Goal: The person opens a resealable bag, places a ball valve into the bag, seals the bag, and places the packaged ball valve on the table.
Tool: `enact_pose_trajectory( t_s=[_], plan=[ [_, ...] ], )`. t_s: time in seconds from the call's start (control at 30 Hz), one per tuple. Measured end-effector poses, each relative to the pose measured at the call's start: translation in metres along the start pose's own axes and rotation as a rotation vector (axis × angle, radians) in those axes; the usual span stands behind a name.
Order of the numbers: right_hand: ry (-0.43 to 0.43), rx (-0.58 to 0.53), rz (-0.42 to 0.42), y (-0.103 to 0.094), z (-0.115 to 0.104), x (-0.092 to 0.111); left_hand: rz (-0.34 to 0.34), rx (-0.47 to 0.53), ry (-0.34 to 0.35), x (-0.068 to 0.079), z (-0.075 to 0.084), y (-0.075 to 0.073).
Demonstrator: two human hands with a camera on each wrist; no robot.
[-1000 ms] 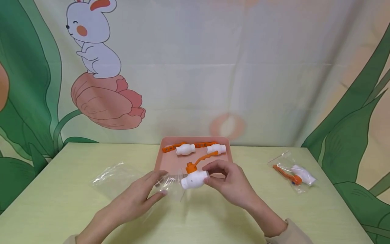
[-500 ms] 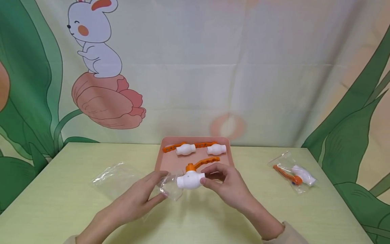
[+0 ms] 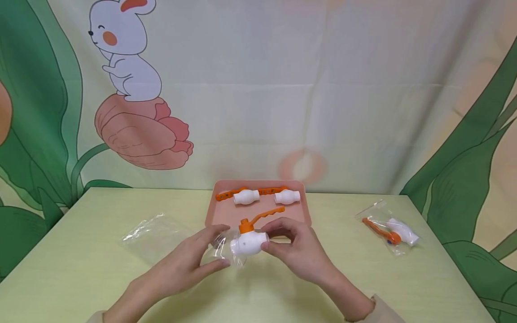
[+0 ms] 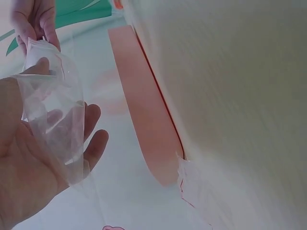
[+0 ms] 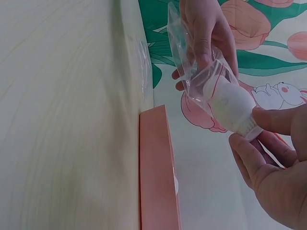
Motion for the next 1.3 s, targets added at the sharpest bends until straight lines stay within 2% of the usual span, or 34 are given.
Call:
enact_pose_trajectory(
  t_s=[0.1, 0.33, 0.47, 0.73, 0.9, 1.0, 1.3],
  plan=[
    [0.007, 0.014, 0.010, 0.001, 0.000, 0.001, 0.008, -0.006, 0.006, 0.000, 0.001, 0.000],
    [0.088, 0.034, 0.047, 0.002, 0.007, 0.002, 0.054, -0.011, 0.026, 0.000, 0.005, -0.003],
    [0.100, -0.005, 0.025, 0.004, 0.008, 0.003, 0.079, -0.014, 0.049, -0.001, 0.008, -0.005],
    [0.082, 0.027, -0.029, 0.003, 0.010, 0.004, 0.101, -0.017, 0.053, -0.001, 0.005, -0.008],
    [0.080, -0.008, -0.046, 0.003, 0.011, 0.004, 0.112, -0.013, 0.095, 0.000, 0.007, -0.008],
    [0.080, -0.029, -0.049, 0.004, 0.011, 0.004, 0.107, -0.012, 0.103, 0.000, 0.008, -0.007],
    [0.066, -0.015, -0.012, 0.005, 0.006, 0.004, 0.063, -0.001, 0.069, 0.000, 0.009, -0.004]
  ],
)
Point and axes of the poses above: each hand's wrist, its own x-axis away from the middle knuckle, its own y-axis out of the palm, z = x × y, the point moved 10 cm from there along -x, towards the middle knuckle, and after that the axes turned 4 degrees about -y, right-handed, at the moved point
